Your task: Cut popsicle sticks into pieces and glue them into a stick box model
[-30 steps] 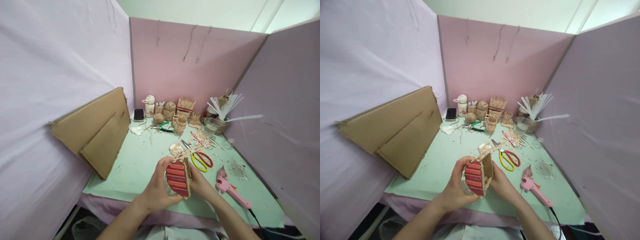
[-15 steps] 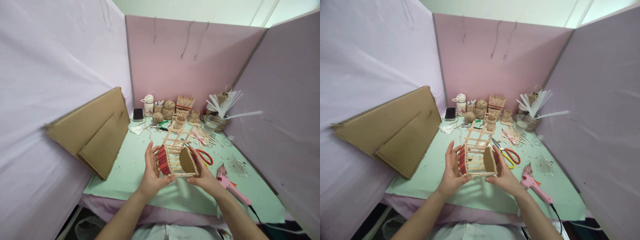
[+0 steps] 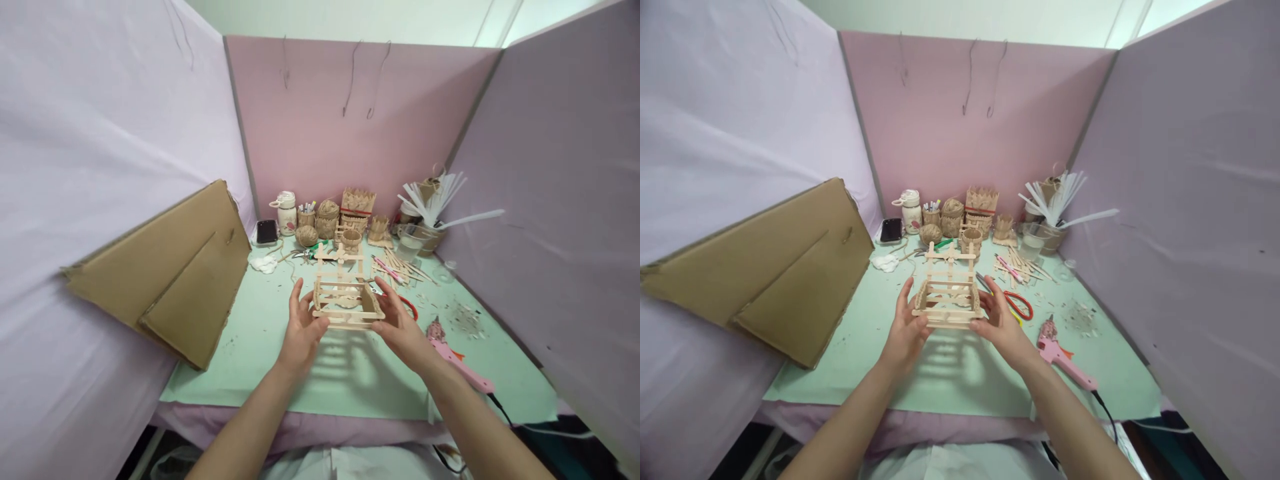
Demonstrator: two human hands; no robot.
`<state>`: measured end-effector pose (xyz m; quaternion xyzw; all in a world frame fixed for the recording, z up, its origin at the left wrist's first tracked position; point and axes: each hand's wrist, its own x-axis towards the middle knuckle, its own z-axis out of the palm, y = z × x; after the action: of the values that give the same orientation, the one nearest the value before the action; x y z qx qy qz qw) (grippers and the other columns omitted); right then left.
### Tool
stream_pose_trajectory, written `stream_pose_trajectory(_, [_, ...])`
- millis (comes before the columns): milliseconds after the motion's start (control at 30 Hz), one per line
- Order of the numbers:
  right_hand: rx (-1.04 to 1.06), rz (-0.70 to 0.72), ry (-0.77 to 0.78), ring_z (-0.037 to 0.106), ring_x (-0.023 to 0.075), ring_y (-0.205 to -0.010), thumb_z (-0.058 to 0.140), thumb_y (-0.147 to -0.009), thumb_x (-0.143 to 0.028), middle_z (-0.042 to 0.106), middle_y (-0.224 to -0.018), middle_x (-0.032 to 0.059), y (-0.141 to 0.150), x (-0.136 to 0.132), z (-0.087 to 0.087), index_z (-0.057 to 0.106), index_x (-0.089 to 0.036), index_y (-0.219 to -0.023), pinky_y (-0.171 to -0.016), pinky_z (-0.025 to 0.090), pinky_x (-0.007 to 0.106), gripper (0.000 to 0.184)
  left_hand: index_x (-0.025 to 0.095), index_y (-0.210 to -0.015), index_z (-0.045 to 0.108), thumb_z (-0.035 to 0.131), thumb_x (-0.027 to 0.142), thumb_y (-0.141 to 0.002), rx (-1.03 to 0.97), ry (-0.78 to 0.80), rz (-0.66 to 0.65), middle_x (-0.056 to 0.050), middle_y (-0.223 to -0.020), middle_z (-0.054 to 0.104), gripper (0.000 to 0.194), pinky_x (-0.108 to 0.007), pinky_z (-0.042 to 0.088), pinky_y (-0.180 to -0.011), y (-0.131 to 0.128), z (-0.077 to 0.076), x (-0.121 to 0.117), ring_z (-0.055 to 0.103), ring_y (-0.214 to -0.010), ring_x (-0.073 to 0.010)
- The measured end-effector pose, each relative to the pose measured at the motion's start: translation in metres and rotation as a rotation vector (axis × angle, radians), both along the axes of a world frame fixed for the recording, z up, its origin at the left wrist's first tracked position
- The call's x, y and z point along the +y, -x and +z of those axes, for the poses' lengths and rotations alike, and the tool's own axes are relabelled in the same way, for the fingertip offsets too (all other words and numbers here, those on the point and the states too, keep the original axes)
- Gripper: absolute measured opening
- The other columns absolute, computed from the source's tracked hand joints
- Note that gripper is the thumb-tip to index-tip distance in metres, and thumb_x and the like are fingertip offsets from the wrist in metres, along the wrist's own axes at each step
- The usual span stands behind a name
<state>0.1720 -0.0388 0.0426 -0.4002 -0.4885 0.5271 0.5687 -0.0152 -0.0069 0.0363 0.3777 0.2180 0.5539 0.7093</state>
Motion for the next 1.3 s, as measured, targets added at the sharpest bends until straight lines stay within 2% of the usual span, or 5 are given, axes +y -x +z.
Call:
stream_pose_trajectory(433, [0.007, -0.130, 0.025, 0.055, 0.0241, -0.105, 0.076, -0.062, -0.032, 0.054, -0.119, 0.0093, -0.005, 0.024, 0.007, 0.030, -0.029, -0.134, -0.089, 0.043, 0.045, 0.086, 0.039, -0.129, 0.033, 0.071, 0.030, -0.069, -0.026, 0.061, -0.003, -0.005, -0.132, 0.045, 0.071, -0.040, 0.045, -0.089, -0.010, 0.009, 0.021, 0.051, -0.113, -0.0225])
stream_pose_trajectory(767, [0.011, -0.111, -0.037, 0.052, 0.0240, -0.109, 0.076, -0.061, -0.031, 0.053, -0.119, 0.0088, -0.008, 0.030, 0.012, 0.031, -0.028, -0.131, -0.092, 0.042, 0.045, 0.083, 0.039, -0.129, 0.033, 0.072, 0.030, -0.067, -0.018, 0.039, -0.011, -0.006, -0.134, 0.043, 0.074, -0.042, 0.045, -0.090, -0.012, 0.015, 0.026, 0.048, -0.117, -0.0259])
stream_pose_trajectory(933, [0.034, -0.049, -0.107, 0.043, 0.0240, -0.122, 0.076, -0.064, -0.026, 0.044, -0.133, 0.0090, -0.013, 0.033, 0.007, 0.025, -0.034, -0.135, -0.092, 0.044, 0.044, 0.088, 0.041, -0.133, 0.028, 0.078, 0.033, -0.060, -0.017, 0.043, -0.150, -0.006, -0.141, 0.038, 0.089, -0.048, 0.043, -0.093, -0.002, 0.019, 0.030, 0.048, -0.118, -0.0283])
stream_pose_trajectory(1033, [0.020, 0.024, -0.116, 0.040, 0.0232, -0.125, 0.076, -0.064, -0.027, 0.034, -0.143, 0.0086, -0.017, 0.035, 0.005, 0.017, -0.038, -0.139, -0.095, 0.041, 0.044, 0.096, 0.038, -0.133, 0.030, 0.069, 0.045, -0.068, -0.029, 0.083, -0.265, -0.008, -0.140, 0.039, 0.076, -0.051, 0.043, -0.091, 0.005, 0.022, 0.038, 0.050, -0.115, -0.0300])
stream_pose_trajectory(1300, [-0.059, 0.128, -0.023, 0.031, 0.0216, -0.133, 0.077, -0.064, -0.030, 0.011, -0.152, 0.0105, -0.026, 0.045, -0.006, 0.008, -0.037, -0.142, -0.102, 0.033, 0.044, 0.105, 0.030, -0.121, 0.045, 0.065, 0.022, -0.071, 0.094, 0.195, -0.173, -0.006, -0.127, 0.052, 0.055, -0.044, 0.050, -0.081, 0.008, 0.007, 0.073, 0.058, -0.102, -0.0248])
